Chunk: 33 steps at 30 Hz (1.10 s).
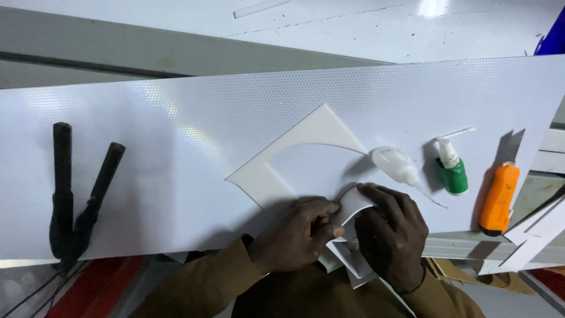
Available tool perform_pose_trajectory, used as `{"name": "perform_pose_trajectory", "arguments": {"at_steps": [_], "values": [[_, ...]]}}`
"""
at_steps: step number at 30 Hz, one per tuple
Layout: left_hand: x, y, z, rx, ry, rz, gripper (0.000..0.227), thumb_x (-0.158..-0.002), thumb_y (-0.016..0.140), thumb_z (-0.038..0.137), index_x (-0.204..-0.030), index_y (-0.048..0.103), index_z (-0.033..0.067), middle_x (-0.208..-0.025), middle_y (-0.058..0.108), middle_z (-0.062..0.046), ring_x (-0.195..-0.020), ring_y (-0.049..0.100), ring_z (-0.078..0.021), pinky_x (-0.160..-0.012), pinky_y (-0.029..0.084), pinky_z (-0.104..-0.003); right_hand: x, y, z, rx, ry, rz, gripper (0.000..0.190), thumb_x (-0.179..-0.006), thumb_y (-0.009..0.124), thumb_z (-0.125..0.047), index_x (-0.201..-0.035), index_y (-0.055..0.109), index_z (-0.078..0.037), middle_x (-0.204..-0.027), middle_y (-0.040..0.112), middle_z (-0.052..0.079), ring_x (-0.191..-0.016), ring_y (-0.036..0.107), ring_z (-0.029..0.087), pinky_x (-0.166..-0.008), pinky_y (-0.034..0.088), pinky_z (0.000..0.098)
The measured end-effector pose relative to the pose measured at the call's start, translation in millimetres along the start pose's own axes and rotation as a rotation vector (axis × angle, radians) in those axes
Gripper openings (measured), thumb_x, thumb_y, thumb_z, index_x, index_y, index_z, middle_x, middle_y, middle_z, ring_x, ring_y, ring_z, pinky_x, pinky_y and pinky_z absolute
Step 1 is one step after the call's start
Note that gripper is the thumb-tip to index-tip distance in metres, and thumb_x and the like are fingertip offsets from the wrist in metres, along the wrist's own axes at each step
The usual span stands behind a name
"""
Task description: The person assembles a white letter-shaped object by applying glue to its edges and attaching a curved strip. They use a hair straightener to heat and bend the strip to fit the letter's contour. The person then glues additional pieces to the letter and presses them into place.
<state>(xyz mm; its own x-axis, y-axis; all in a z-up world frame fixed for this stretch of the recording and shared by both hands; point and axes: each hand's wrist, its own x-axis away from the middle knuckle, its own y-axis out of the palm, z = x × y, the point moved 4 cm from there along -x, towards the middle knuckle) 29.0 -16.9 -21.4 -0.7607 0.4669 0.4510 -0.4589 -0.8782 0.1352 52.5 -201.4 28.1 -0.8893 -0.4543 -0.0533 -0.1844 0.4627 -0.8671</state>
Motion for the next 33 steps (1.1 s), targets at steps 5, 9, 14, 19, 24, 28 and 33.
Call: {"name": "perform_pose_trajectory", "arguments": {"at_steps": [5,9,14,19,24,28,33], "values": [[-2.9,7.9,-2.9,-0.093,-0.070,0.026,0.019,-0.104,0.070,0.025,-0.110,0.067,0.0070,-0.089,0.060,-0.004,-0.082,0.060,-0.0206,-0.076,0.051,-0.040,-1.6,-1.2,0.0,0.008,-0.016,0.016,0.024,-0.105,0.058,-0.002,-0.083,0.062,-0.008,-0.132,0.081,0.017,-0.113,0.075,0.039,-0.086,0.055,0.0455],[-1.5,11.8,-4.1,-0.110,-0.109,0.034,0.021,-0.103,0.072,0.025,-0.114,0.068,0.0068,-0.093,0.063,-0.004,-0.087,0.062,-0.0216,-0.081,0.052,-0.039,0.0,-3.1,-1.6,0.036,-0.012,0.001,0.022,-0.101,0.058,0.000,-0.081,0.061,-0.010,-0.133,0.081,0.014,-0.114,0.074,0.036,-0.085,0.053,0.0429],[-6.5,12.6,-3.8,-0.104,-0.178,0.027,0.019,-0.102,0.073,0.021,-0.114,0.069,0.0069,-0.085,0.059,-0.001,-0.082,0.057,-0.0176,-0.078,0.048,-0.038,3.4,-4.7,0.8,0.007,-0.047,-0.005,0.016,-0.098,0.060,-0.001,-0.084,0.063,-0.009,-0.137,0.079,0.016,-0.113,0.072,0.038,-0.081,0.054,0.0426],[-4.2,14.5,2.8,-0.079,-0.179,0.052,0.012,-0.100,0.072,0.017,-0.108,0.071,0.0075,-0.076,0.055,0.002,-0.073,0.052,-0.0135,-0.069,0.044,-0.037,9.7,-17.8,3.4,-0.183,0.013,-0.010,0.006,-0.100,0.066,-0.014,-0.099,0.072,-0.012,-0.141,0.078,0.017,-0.117,0.078,0.035,-0.077,0.059,0.0417],[-0.7,15.0,-1.7,0.007,0.021,0.066,0.034,-0.109,0.073,0.008,-0.128,0.066,-0.0186,-0.076,0.065,-0.018,-0.072,0.071,-0.0297,-0.064,0.051,-0.038,18.5,-16.1,35.3,-0.565,0.413,-0.151,0.038,-0.086,0.070,-0.011,-0.119,0.051,-0.008,-0.127,0.086,0.022,-0.050,0.079,0.035,-0.045,0.055,0.0410],[-7.1,18.7,-22.0,-0.010,-0.004,0.055,0.036,-0.108,0.077,0.013,-0.129,0.067,-0.0146,-0.076,0.064,-0.013,-0.070,0.064,-0.0213,-0.063,0.048,-0.036,6.4,-35.5,32.8,-0.693,0.386,-0.169,0.028,-0.090,0.069,0.000,-0.114,0.056,-0.006,-0.132,0.085,0.024,-0.124,0.080,0.054,-0.085,0.067,0.0647],[-6.1,18.0,-18.7,-0.014,-0.043,0.034,0.028,-0.109,0.073,0.008,-0.126,0.070,-0.0142,-0.076,0.065,-0.011,-0.071,0.061,-0.0188,-0.064,0.047,-0.034,25.5,-14.0,60.6,-1.108,0.487,0.142,0.040,-0.099,0.076,0.005,-0.109,0.040,-0.010,-0.117,0.054,0.009,-0.132,0.076,0.044,-0.115,0.063,0.0618]]}}
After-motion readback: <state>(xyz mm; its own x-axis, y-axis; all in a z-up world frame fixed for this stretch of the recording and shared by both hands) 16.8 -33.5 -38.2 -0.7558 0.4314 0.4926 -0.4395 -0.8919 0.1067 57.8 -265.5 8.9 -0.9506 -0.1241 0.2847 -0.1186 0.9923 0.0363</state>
